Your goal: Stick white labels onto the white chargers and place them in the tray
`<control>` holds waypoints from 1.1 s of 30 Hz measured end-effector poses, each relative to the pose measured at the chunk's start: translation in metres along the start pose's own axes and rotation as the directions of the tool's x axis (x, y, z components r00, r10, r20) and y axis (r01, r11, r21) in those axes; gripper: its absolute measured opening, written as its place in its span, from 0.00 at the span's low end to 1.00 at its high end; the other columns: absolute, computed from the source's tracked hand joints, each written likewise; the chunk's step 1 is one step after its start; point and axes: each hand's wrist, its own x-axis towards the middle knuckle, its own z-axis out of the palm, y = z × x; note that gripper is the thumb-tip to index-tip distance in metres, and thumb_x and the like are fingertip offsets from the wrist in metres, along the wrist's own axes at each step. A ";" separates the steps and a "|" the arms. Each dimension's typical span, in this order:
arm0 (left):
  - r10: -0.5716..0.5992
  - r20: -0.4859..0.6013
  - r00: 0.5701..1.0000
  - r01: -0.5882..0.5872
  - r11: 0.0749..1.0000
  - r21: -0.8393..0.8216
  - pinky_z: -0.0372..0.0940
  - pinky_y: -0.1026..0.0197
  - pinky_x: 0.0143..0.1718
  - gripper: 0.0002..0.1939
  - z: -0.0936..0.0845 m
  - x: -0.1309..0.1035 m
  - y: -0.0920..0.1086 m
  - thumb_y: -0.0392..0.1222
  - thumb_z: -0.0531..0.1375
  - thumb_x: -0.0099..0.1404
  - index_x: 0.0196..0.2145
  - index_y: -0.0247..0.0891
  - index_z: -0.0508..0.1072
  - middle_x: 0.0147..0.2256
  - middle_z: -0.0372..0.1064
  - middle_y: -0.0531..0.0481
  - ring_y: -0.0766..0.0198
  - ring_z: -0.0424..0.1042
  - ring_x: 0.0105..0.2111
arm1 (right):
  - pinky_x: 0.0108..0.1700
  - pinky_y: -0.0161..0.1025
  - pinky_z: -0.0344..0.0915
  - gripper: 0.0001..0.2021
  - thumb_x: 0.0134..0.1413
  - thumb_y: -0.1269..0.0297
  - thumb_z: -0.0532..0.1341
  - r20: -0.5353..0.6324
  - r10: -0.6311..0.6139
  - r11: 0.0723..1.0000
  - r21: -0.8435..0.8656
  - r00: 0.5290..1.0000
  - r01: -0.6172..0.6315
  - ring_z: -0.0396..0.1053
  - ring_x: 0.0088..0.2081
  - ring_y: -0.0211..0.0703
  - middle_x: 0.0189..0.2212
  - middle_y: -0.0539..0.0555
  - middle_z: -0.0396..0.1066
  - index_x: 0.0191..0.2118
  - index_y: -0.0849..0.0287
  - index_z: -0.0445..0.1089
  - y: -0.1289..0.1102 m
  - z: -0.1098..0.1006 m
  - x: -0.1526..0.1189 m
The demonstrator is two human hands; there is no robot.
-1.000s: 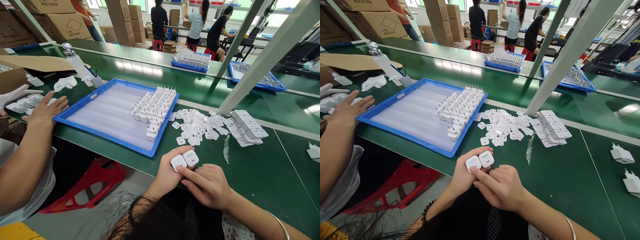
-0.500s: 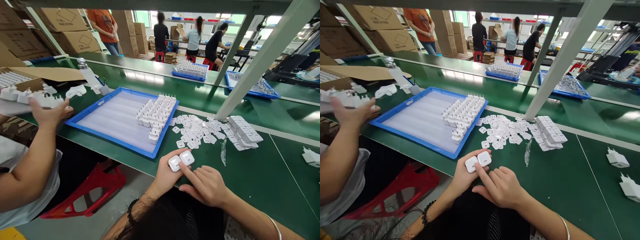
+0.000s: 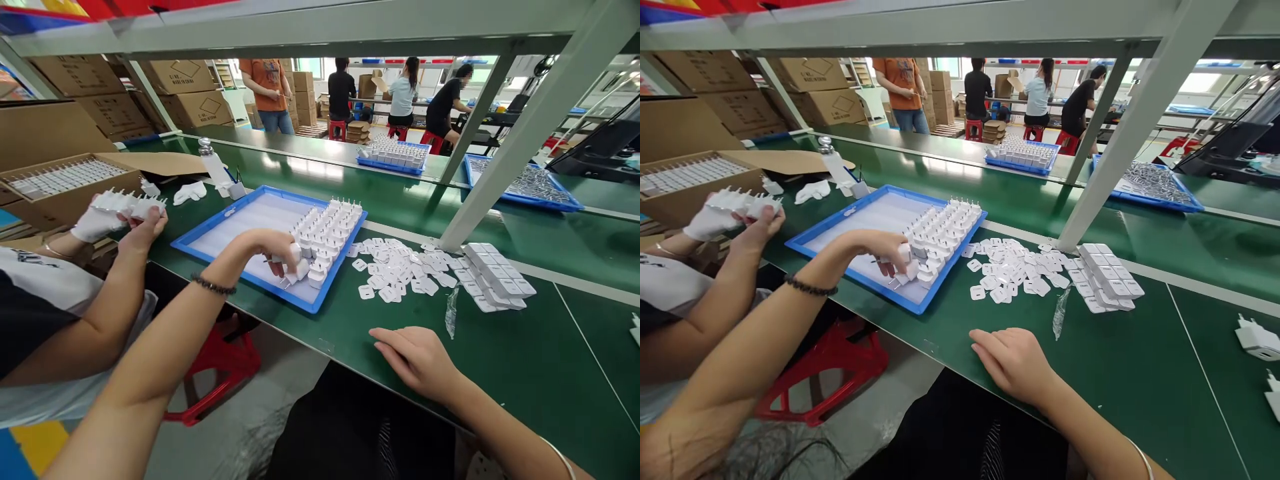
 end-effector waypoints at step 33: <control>0.116 0.160 0.980 -0.125 0.991 0.044 0.68 0.60 0.43 0.19 0.010 -0.011 -0.034 0.46 0.65 0.47 0.39 0.41 0.78 0.44 0.76 0.47 0.53 0.73 0.44 | 0.28 0.34 0.65 0.12 0.67 0.68 0.52 0.092 0.142 0.986 0.079 0.986 -0.149 0.74 0.25 0.40 0.26 0.52 0.77 0.40 0.57 0.73 0.003 0.010 -0.004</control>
